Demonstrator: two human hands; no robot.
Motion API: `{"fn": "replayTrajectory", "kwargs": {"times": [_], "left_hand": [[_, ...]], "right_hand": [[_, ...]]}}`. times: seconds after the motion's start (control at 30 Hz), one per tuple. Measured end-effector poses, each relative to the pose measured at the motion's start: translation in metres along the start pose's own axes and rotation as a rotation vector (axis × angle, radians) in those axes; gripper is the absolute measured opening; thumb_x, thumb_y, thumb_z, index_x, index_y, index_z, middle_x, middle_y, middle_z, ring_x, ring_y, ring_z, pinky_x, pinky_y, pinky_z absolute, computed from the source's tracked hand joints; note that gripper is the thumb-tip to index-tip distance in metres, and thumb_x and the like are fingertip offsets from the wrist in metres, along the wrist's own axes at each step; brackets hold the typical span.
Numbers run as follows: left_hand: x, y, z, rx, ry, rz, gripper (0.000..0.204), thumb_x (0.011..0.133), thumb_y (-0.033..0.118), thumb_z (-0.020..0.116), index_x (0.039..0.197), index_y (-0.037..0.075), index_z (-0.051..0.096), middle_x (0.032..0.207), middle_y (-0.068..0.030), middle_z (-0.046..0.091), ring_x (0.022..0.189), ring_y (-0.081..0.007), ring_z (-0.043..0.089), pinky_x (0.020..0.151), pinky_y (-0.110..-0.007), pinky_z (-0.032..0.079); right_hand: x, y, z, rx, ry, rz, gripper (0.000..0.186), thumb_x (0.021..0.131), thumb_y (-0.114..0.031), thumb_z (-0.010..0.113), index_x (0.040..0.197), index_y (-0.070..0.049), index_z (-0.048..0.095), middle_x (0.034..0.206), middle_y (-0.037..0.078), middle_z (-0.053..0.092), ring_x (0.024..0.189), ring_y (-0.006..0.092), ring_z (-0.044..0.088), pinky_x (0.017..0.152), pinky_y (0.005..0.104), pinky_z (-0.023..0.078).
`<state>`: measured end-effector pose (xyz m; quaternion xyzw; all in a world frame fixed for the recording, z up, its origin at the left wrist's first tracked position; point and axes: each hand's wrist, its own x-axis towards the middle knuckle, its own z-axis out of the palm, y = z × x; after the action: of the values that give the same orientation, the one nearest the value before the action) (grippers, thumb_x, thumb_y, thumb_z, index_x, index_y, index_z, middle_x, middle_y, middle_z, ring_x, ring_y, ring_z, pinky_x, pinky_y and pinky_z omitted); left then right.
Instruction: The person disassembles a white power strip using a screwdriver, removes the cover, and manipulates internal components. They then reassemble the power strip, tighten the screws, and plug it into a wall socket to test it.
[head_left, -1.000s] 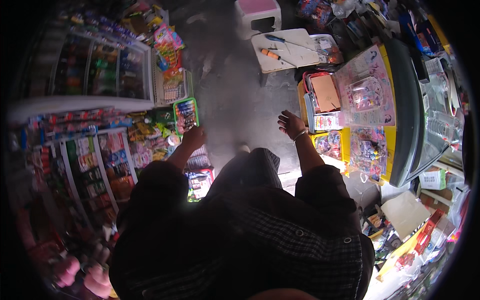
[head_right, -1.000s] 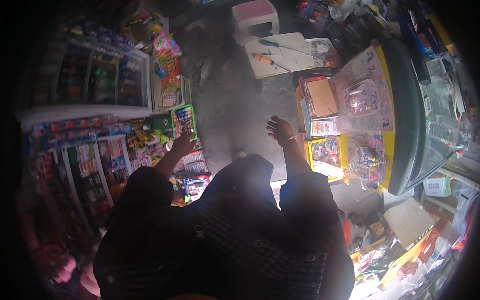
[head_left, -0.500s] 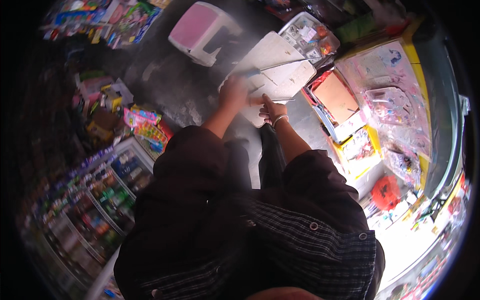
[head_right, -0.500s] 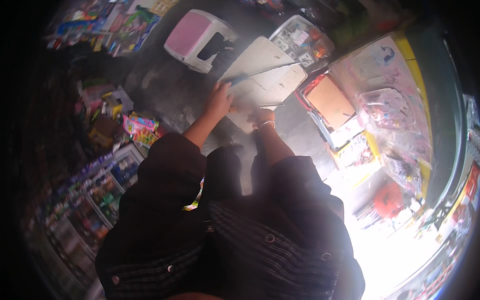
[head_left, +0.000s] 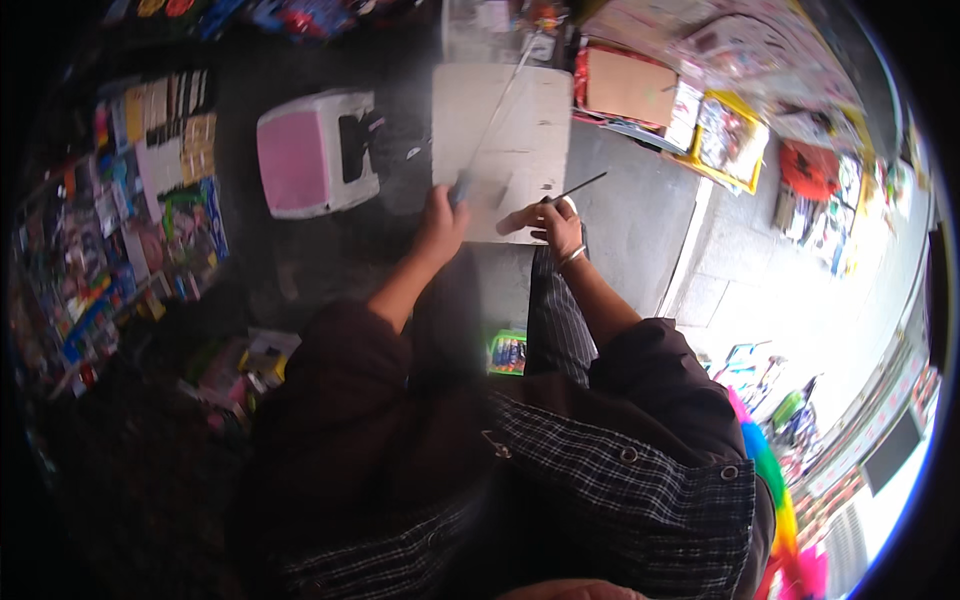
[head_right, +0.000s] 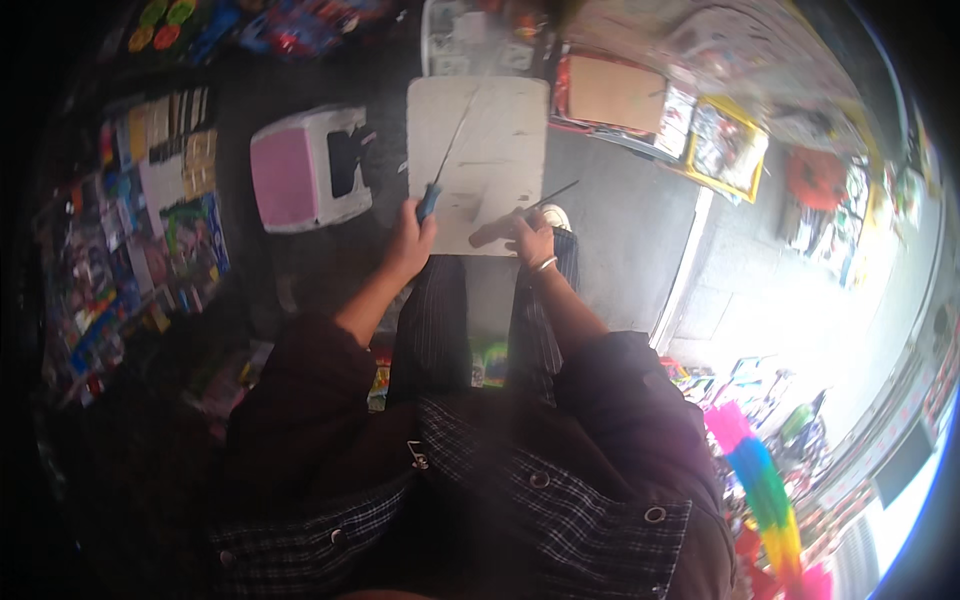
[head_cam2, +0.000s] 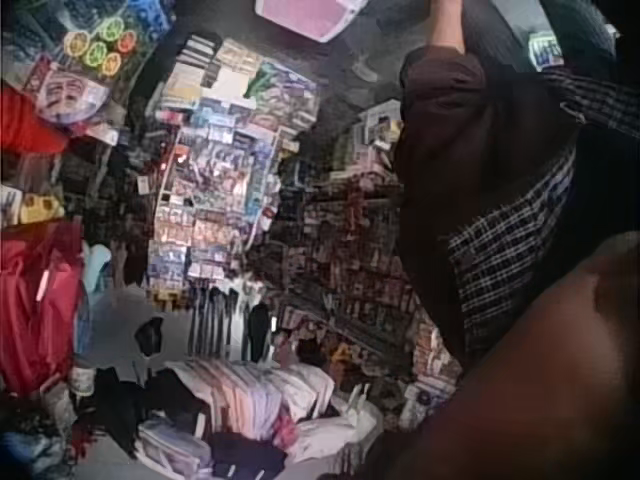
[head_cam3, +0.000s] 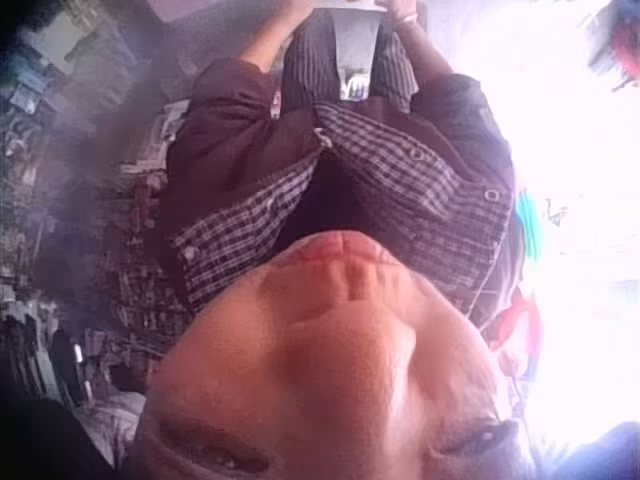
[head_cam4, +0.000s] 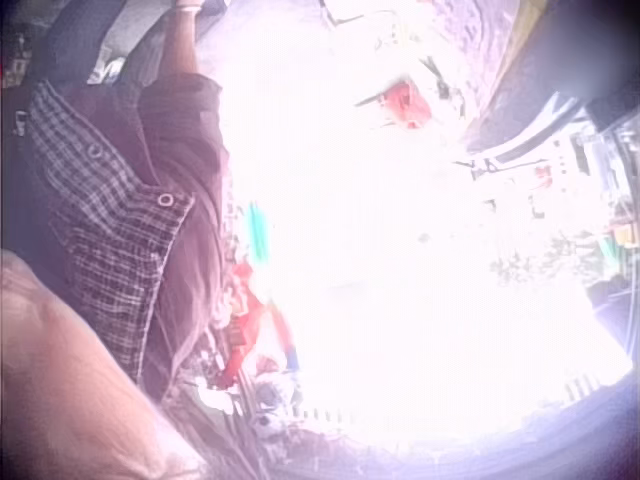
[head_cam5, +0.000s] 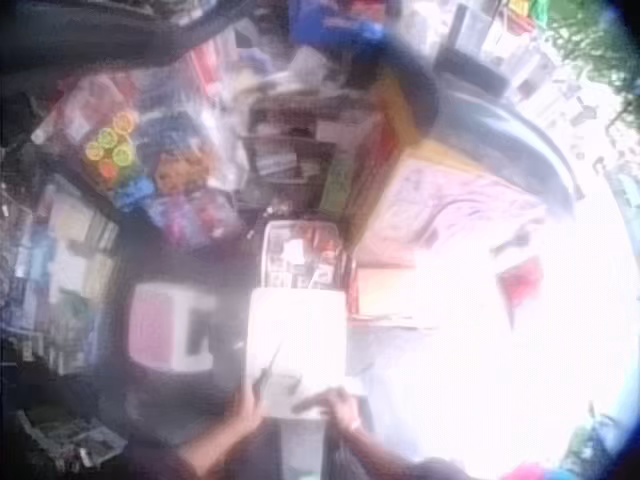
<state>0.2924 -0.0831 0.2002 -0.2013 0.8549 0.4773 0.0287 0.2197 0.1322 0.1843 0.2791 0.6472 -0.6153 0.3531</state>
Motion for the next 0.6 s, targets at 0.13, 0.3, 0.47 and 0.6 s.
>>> {"fn": "replayTrajectory", "kwargs": {"times": [0.13, 0.3, 0.47, 0.6], "left_hand": [[-0.077, 0.067, -0.041, -0.247, -0.366, -0.061, 0.028, 0.092, 0.017, 0.053, 0.113, 0.0, 0.047, 0.089, -0.0143, 0.06, 0.082, -0.0254, 0.062, 0.075, -0.038, 0.048], [-0.066, 0.184, 0.007, -0.293, -0.675, 0.285, 0.044, 0.09, 0.015, 0.052, 0.127, -0.006, 0.041, 0.115, -0.0191, 0.055, 0.108, -0.0276, 0.054, 0.097, -0.038, 0.041], [-0.063, 0.306, 0.086, -0.169, -1.021, 0.36, 0.043, 0.09, 0.017, 0.052, 0.126, -0.005, 0.042, 0.117, -0.0211, 0.054, 0.108, -0.0309, 0.054, 0.094, -0.039, 0.042], [-0.085, 0.406, 0.172, -0.064, -1.081, 0.712, 0.045, 0.091, 0.013, 0.055, 0.131, -0.001, 0.04, 0.125, -0.022, 0.05, 0.116, -0.0346, 0.05, 0.097, -0.04, 0.041]], "right_hand": [[-0.089, -0.015, -0.047, 0.118, -0.2, -0.178, 0.023, 0.088, -0.013, 0.05, 0.107, 0.0, 0.052, 0.089, 0.01, 0.064, 0.079, 0.0186, 0.063, 0.069, 0.0309, 0.052], [-0.187, -0.056, -0.069, 0.588, 0.082, -0.252, 0.022, 0.09, -0.023, 0.052, 0.102, -0.006, 0.056, 0.092, 0.005, 0.052, 0.083, 0.0148, 0.057, 0.072, 0.0327, 0.051], [-0.234, -0.099, -0.15, 0.832, 0.317, -0.34, 0.033, 0.09, -0.037, 0.059, 0.106, -0.008, 0.052, 0.075, -0.002, 0.049, 0.064, 0.006, 0.047, 0.053, 0.0225, 0.041], [-0.263, -0.111, -0.261, 0.734, 0.517, -0.551, 0.047, 0.082, -0.035, 0.071, 0.113, -0.005, 0.051, 0.088, 0.002, 0.057, 0.079, 0.0096, 0.056, 0.063, 0.0253, 0.047]]}}
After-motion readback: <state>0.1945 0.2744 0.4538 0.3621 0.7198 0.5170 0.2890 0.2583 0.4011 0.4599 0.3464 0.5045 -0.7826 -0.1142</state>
